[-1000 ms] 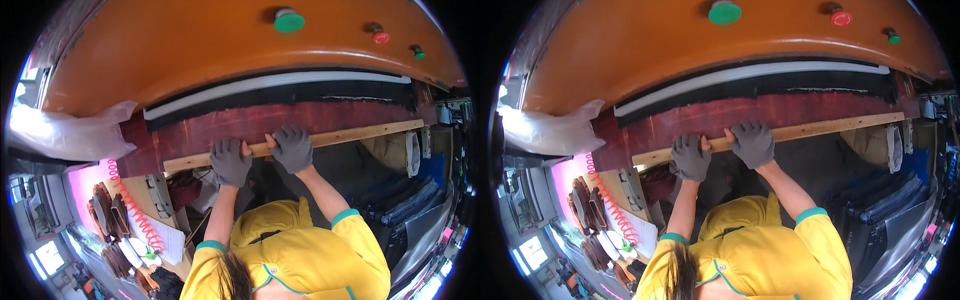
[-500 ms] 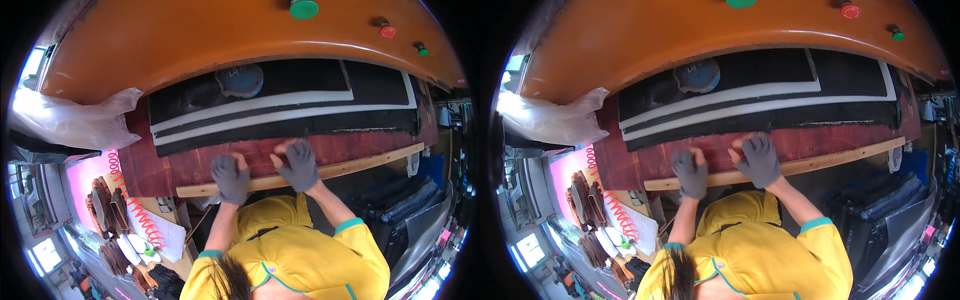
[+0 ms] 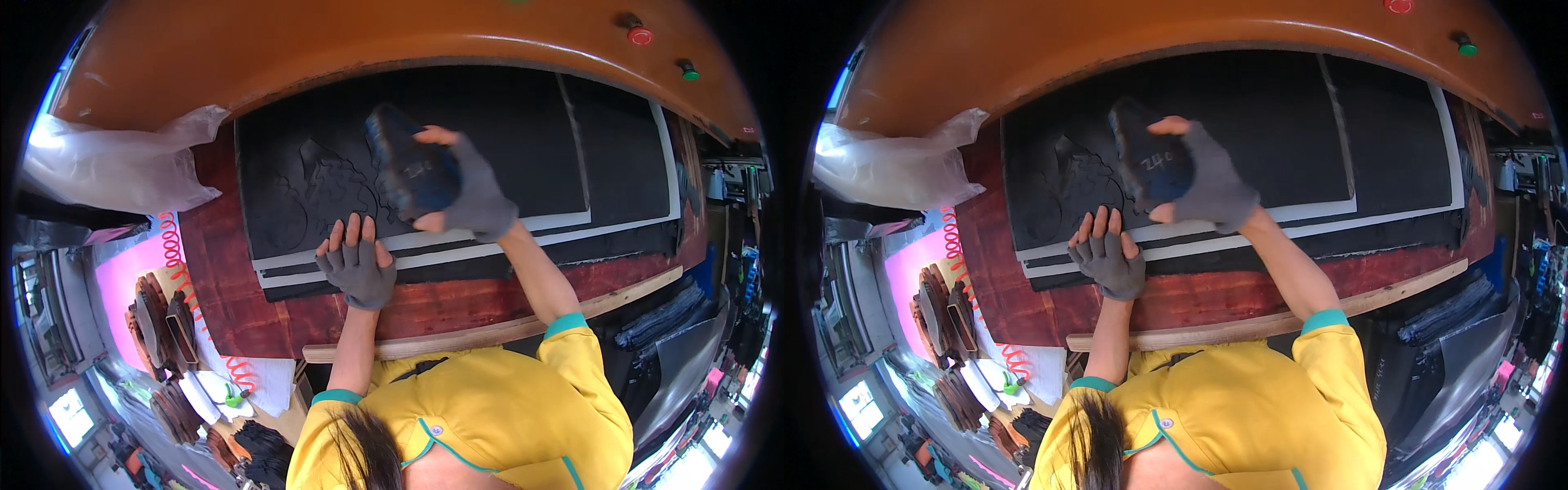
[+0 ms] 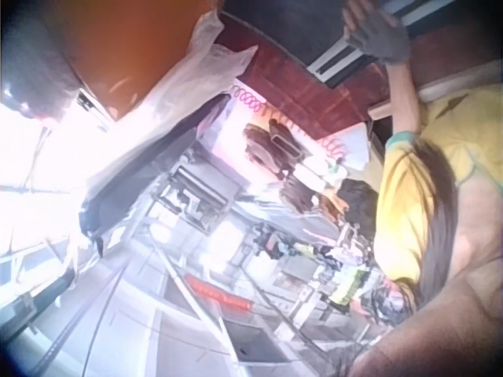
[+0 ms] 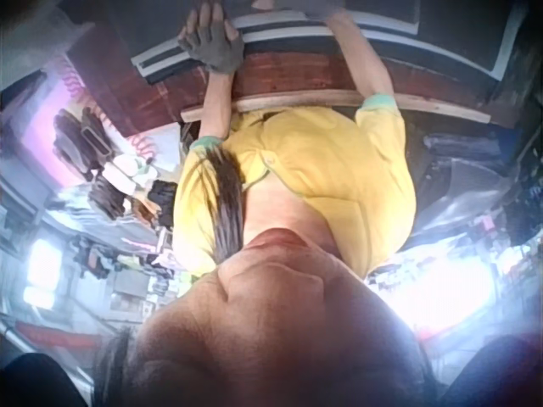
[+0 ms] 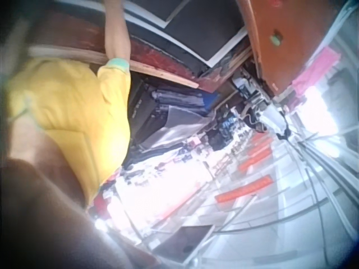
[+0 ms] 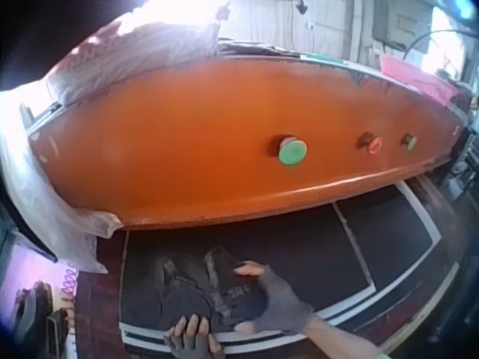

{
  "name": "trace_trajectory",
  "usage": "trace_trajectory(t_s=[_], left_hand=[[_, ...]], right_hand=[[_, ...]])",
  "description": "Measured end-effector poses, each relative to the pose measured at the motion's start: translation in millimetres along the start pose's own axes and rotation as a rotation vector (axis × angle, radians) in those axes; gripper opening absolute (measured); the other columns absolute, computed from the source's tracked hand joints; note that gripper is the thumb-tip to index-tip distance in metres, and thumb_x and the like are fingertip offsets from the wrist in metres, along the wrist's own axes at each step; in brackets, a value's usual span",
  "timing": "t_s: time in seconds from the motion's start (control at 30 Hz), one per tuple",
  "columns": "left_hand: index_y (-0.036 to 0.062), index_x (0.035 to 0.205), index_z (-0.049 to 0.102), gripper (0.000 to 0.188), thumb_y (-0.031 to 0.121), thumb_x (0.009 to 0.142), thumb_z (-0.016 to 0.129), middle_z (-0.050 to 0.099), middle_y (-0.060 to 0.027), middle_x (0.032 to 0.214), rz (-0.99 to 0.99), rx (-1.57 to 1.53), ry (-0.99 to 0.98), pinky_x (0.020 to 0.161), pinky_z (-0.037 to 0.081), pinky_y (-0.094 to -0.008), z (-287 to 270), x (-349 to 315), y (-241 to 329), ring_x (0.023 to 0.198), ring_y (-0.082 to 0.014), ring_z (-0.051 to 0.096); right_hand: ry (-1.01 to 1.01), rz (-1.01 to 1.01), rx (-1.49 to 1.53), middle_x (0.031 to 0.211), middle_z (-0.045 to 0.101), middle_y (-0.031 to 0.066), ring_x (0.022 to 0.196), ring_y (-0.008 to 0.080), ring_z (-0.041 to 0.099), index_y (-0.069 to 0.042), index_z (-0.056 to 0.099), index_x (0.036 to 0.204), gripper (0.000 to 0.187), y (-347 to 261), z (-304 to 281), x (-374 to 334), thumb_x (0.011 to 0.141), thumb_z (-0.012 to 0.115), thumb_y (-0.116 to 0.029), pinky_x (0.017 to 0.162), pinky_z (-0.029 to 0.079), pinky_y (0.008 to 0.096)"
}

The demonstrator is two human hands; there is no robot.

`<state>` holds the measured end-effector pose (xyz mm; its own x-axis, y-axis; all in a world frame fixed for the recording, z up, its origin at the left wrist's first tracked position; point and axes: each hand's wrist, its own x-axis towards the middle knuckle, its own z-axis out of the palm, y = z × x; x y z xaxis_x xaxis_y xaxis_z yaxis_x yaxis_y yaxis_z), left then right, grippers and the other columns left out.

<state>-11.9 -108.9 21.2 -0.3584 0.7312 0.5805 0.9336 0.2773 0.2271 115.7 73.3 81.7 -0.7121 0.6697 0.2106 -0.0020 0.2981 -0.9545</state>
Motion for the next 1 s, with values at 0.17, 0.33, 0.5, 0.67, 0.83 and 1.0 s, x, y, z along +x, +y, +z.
trace_trajectory(t_s=[0.17,0.33,0.5,0.67,0.83,1.0], left_hand=[[0.0091,0.117,0.066,0.034,0.018,0.086,0.054,0.060,-0.0058,0.128,-0.027,-0.014,-0.051,0.101,0.032,-0.0461,-19.2,-10.1,6.1,0.120,-0.0278,0.052],[0.0116,0.119,0.064,0.034,0.022,0.087,0.057,0.057,-0.0054,0.130,0.041,-0.153,-0.031,0.103,0.029,-0.0474,-20.5,-12.0,32.6,0.121,-0.0276,0.051],[0.0121,0.117,0.067,0.036,0.025,0.084,0.059,0.058,-0.0056,0.129,0.176,-0.141,-0.088,0.096,0.037,-0.0483,-3.6,-8.1,47.4,0.124,-0.0287,0.049],[0.0128,0.116,0.067,0.035,0.025,0.084,0.058,0.060,-0.0046,0.126,0.166,-0.142,-0.061,0.096,0.037,-0.0483,9.8,-3.8,43.7,0.119,-0.0291,0.052],[0.0128,0.115,0.067,0.035,0.026,0.085,0.055,0.061,-0.0044,0.125,0.173,-0.108,-0.037,0.097,0.036,-0.0488,32.0,22.5,38.1,0.117,-0.0298,0.053],[0.0103,0.115,0.064,0.034,0.024,0.084,0.058,0.059,-0.0088,0.123,0.202,-0.078,-0.013,0.096,0.038,-0.0517,55.4,73.3,31.4,0.116,-0.0329,0.053]], right_hand=[[0.118,0.056,0.089,0.134,0.047,0.0151,0.118,0.0293,0.054,-0.010,0.045,0.137,0.101,-23.0,-41.5,-34.1,0.047,0.089,-0.022,0.097,0.047,0.0393],[-0.033,0.035,-0.805,0.146,0.038,0.0197,0.127,0.0382,0.047,-0.012,0.042,0.141,0.100,-18.0,-54.3,-52.8,0.051,0.085,-0.018,0.106,0.041,0.0444],[0.174,0.014,-0.795,0.147,0.040,0.0212,0.129,0.0393,0.047,-0.011,0.045,0.138,0.092,-7.1,-47.6,-85.6,0.059,0.089,-0.025,0.103,0.042,0.0458],[0.231,-0.087,-0.689,0.137,0.050,0.0227,0.120,0.0378,0.054,-0.009,0.048,0.135,0.086,18.8,-56.8,-92.3,0.061,0.090,-0.025,0.097,0.047,0.0430],[0.230,-0.214,-0.800,0.134,0.051,0.0236,0.113,0.0369,0.056,-0.006,0.048,0.134,0.087,36.6,-68.2,-62.3,0.061,0.091,-0.029,0.094,0.047,0.0429],[0.363,-0.362,-0.790,0.136,0.048,0.0235,0.114,0.0382,0.054,-0.003,0.042,0.137,0.092,38.1,-77.5,-6.9,0.064,0.089,-0.032,0.097,0.044,0.0443]])
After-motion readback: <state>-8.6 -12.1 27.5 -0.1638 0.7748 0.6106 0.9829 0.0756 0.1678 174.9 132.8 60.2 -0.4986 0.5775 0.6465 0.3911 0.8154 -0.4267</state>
